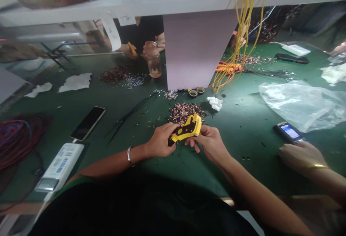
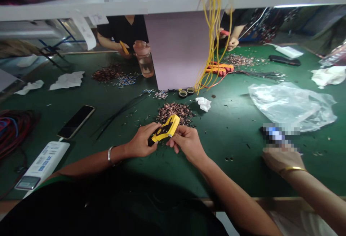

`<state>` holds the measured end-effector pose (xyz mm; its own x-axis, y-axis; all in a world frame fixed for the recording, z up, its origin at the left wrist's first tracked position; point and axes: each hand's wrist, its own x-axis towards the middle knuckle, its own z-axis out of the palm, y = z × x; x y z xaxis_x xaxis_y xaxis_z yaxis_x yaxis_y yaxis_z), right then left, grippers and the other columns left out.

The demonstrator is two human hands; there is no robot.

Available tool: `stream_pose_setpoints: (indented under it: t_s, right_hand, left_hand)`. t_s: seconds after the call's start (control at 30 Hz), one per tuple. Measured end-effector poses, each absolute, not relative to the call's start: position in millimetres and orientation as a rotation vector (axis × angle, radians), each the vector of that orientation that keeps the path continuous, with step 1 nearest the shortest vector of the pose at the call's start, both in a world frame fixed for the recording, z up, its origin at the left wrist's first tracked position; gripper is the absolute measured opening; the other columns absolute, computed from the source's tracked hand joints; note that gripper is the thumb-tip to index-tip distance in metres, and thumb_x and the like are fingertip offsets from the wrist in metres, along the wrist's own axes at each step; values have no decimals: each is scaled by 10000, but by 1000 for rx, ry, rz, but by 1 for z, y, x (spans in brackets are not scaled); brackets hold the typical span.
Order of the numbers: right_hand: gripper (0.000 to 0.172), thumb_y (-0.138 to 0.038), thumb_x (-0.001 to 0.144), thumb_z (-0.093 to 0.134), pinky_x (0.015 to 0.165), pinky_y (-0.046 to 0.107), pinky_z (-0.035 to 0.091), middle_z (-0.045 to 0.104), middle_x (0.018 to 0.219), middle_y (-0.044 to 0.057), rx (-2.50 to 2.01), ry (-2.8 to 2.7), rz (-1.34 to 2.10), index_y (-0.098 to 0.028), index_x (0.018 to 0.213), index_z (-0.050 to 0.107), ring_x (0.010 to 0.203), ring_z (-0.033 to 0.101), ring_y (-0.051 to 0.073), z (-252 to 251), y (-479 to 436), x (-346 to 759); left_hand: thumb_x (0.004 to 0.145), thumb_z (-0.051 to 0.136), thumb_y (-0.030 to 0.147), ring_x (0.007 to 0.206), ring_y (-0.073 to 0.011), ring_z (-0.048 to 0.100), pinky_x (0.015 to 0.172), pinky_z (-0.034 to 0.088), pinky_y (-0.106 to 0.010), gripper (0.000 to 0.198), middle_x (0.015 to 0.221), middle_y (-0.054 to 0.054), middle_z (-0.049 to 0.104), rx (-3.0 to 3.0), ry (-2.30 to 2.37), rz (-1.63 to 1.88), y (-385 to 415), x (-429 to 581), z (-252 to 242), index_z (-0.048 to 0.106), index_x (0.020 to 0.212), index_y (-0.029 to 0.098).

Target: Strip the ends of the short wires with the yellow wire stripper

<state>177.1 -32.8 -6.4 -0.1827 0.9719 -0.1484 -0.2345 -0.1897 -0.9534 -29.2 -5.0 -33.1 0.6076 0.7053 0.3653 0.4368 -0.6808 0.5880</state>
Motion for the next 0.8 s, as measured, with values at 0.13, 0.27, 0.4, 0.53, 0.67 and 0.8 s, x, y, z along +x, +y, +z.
stream_pose_setpoints:
  t_s: [0.13, 0.27, 0.4, 0.53, 0.67, 0.8]
  right_hand:
    - [151, -215, 687, 690, 328, 185, 346, 672, 512, 13, -1073, -1050, 1564, -165, 551, 649, 333, 476, 64, -6, -33, 176]
    - [152, -205, 681, 680, 326, 181, 346, 680, 520, 14, -1068, -1055, 1576, -169, 538, 644, 333, 482, 62, -6, -33, 175]
    - [156, -185, 679, 665, 325, 180, 341, 677, 518, 11, -1090, -1070, 1585, -174, 527, 633, 334, 475, 59, -7, -33, 176]
    - [178, -190, 690, 660, 323, 179, 334, 679, 523, 18, -1094, -1090, 1578, -169, 517, 627, 335, 470, 56, -8, -33, 177]
    - [169, -172, 665, 642, 316, 169, 324, 671, 508, 15, -1101, -1087, 1584, -168, 499, 615, 323, 451, 48, -6, -32, 177]
    - [144, -155, 641, 619, 313, 159, 323, 646, 473, 3, -1122, -1074, 1586, -170, 498, 610, 326, 457, 52, -6, -32, 177]
  left_hand:
    - [712, 558, 189, 899, -268, 627, 813, 523, -435, 560, 1048, -128, 631, 2403, 898, 813, -5, -29, -35, 475, 1266, 168]
    - [710, 557, 199, 868, -253, 628, 787, 523, -417, 540, 1024, -116, 637, 2417, 897, 815, -6, -27, -36, 484, 1246, 179]
    - [722, 555, 209, 813, -228, 619, 743, 516, -387, 498, 974, -99, 640, 2401, 905, 821, -7, -26, -36, 511, 1217, 181]
    - [707, 568, 206, 750, -208, 599, 692, 498, -358, 469, 901, -74, 636, 2392, 913, 813, -6, -26, -37, 545, 1175, 185]
    - [727, 551, 202, 697, -192, 584, 648, 481, -339, 407, 849, -63, 635, 2423, 895, 834, -5, -26, -38, 554, 1134, 177]
    - [737, 554, 206, 671, -184, 582, 631, 473, -329, 342, 809, -56, 637, 2422, 907, 822, -5, -27, -38, 573, 1078, 179]
